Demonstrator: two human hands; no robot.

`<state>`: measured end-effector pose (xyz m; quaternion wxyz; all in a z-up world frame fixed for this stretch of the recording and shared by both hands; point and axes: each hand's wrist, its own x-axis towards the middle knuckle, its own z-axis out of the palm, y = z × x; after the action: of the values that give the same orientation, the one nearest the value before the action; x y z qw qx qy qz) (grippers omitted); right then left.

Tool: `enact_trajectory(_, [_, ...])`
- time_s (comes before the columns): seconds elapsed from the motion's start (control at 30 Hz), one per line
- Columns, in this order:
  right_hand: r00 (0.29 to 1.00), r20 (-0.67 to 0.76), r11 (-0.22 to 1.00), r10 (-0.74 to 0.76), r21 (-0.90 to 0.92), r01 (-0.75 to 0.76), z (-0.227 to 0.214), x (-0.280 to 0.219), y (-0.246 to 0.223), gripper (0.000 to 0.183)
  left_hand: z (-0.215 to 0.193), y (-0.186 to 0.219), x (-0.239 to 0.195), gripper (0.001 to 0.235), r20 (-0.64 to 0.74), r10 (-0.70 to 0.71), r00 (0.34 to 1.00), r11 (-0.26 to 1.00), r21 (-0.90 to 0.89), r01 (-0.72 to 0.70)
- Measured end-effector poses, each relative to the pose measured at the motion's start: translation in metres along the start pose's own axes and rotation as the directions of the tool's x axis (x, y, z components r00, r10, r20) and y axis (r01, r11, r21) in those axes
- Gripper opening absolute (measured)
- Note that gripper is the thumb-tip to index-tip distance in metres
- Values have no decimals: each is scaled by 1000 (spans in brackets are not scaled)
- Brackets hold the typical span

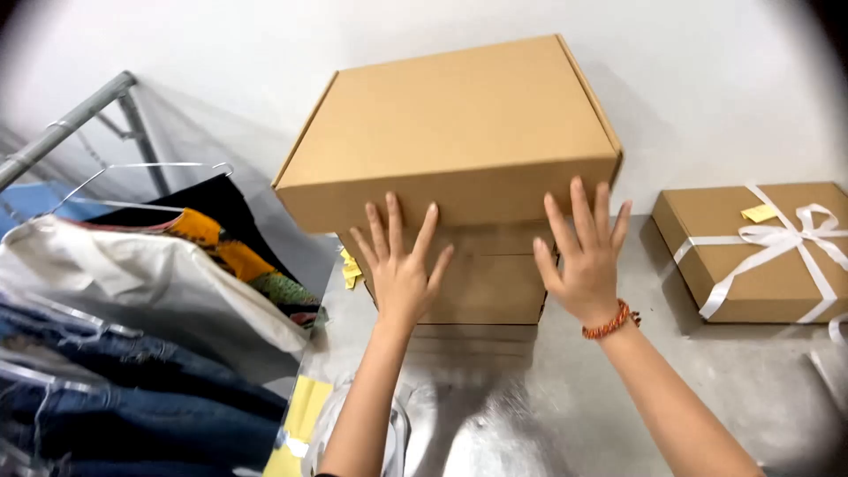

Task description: Folding a pair of shorts, placing them into a plastic bag, and then into a cardboard box for shipping.

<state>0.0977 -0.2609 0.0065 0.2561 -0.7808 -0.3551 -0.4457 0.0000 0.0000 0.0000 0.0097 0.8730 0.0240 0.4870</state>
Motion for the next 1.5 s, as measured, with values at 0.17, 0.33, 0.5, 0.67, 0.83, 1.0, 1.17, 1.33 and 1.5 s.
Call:
enact_trajectory(0.17, [899,368,971,238,-88,-221,15,9,14,75,49,-17,15,63,368,-121,922,990,-23,139])
enact_trajectory(0.33, [818,493,955,297,-136,-265,13,-46,24,80,81,-12,-18,69,388,-172,906,984,23,177])
enact_trajectory(0.5, [320,694,703,645,-375,-604,25,-188,59,84,112,25,-102,88,544,-219,810,945,-88,314])
enact_trajectory(0.67, [194,525,485,829,-501,-717,-42,-394,47,58,144,101,-247,98,942,88,324,768,-272,580])
enact_trajectory(0.83, [281,333,419,900,-487,-766,-115,-426,42,38,94,190,-253,81,992,98,-80,993,-91,80])
enact_trajectory(1.0, [280,364,433,888,-458,-776,-141,-422,90,38,119,235,-250,76,998,39,40,975,-47,216])
enact_trajectory(1.17, [233,404,426,885,-497,-756,-169,-426,155,39,170,293,-218,73,999,30,-16,966,-25,257])
enact_trajectory(1.33, [318,368,469,874,-465,-750,-180,-430,208,35,312,320,-221,73,1000,-21,3,926,18,377])
enact_trajectory(1.5, [453,275,530,848,-439,-726,-173,-436,220,32,435,381,-180,59,957,-39,289,804,-142,578])
